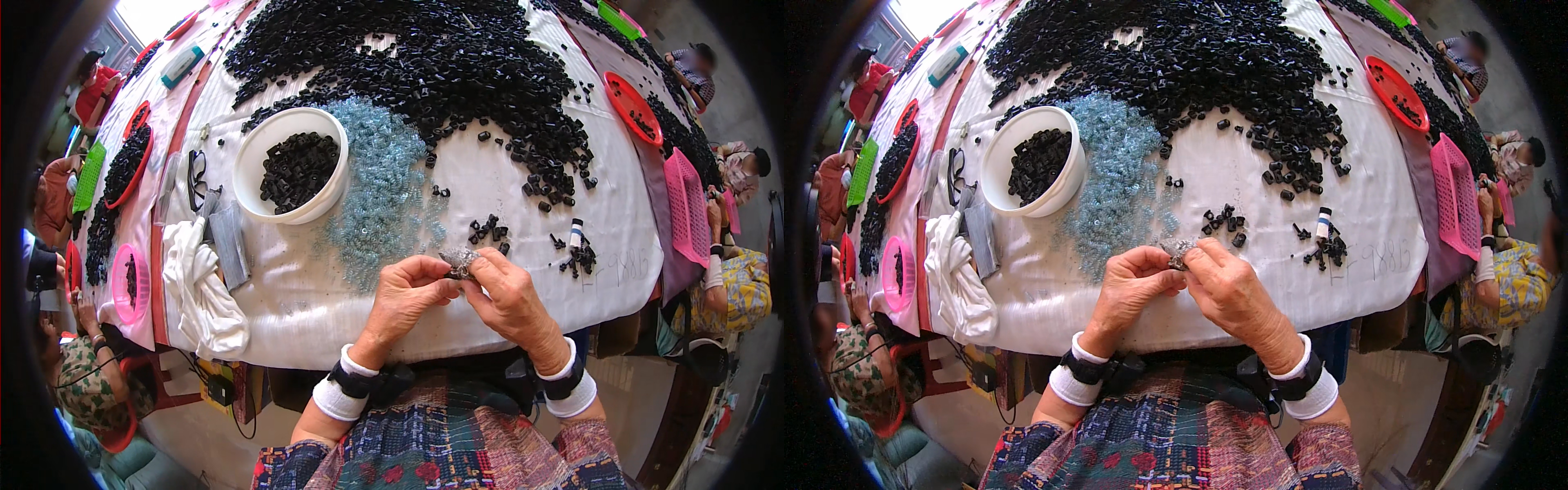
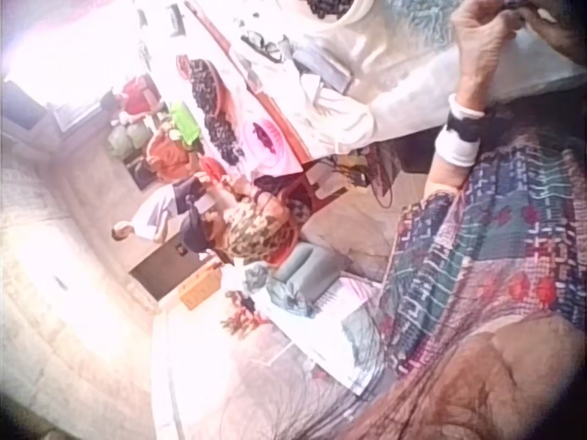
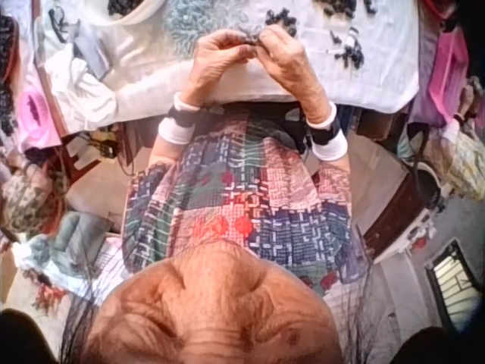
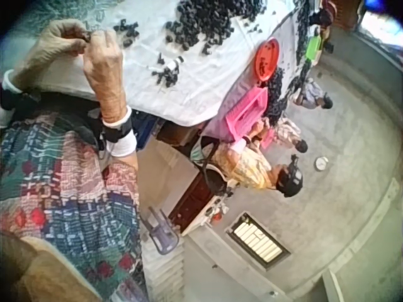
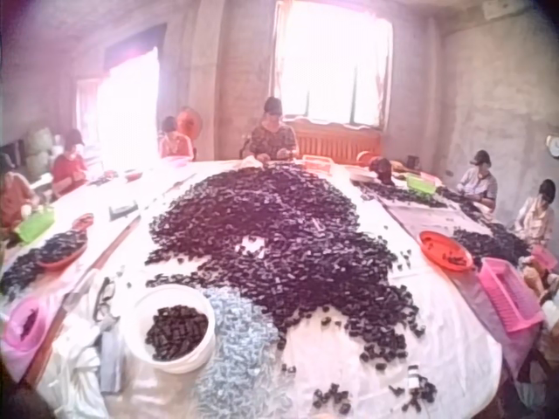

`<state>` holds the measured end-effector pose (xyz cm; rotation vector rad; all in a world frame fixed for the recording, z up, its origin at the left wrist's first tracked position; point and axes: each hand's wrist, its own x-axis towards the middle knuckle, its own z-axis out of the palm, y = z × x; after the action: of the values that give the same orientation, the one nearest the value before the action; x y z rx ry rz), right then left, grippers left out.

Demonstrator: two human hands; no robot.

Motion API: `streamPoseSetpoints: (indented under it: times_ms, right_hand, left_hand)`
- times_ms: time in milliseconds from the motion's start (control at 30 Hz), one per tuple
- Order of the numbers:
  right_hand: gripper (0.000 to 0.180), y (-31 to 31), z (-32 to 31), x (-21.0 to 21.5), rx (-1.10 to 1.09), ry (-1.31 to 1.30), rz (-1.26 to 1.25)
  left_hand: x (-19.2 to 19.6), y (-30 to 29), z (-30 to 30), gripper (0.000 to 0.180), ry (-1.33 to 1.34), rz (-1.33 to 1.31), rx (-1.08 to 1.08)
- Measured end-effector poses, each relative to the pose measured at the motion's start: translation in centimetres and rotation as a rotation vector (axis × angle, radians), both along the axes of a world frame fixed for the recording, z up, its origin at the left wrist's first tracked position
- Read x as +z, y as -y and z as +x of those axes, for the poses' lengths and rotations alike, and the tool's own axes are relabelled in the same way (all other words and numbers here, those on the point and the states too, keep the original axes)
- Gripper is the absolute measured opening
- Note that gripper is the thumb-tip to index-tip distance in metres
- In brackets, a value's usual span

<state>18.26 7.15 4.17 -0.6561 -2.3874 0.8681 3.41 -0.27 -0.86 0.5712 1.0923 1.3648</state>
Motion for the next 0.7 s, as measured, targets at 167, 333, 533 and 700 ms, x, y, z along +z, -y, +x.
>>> streamPoseSetpoints:
  times_ms: [167,333,533,700]
  right_hand:
    - [0.02,0.1,-0.1,-1.0,-0.059,-0.082,-0.015]
    - [0.024,0.4,-0.3,-1.7,-0.137,-0.11,0.006]
    - [0.031,1.3,-1.2,-1.7,-0.278,-0.305,-0.195]
    - [0.034,0.6,-0.5,-2.0,-0.172,-0.217,0.029]
  left_hand:
    - [0.3,0.1,-0.3,0.018,0.029,0.029,-0.005]
    - [0.2,0.1,-0.4,0.019,0.066,0.044,-0.013]
    - [0.2,0.1,-0.7,0.021,0.115,0.05,-0.017]
    - [0.0,0.0,-0.7,0.02,0.114,0.055,-0.022]
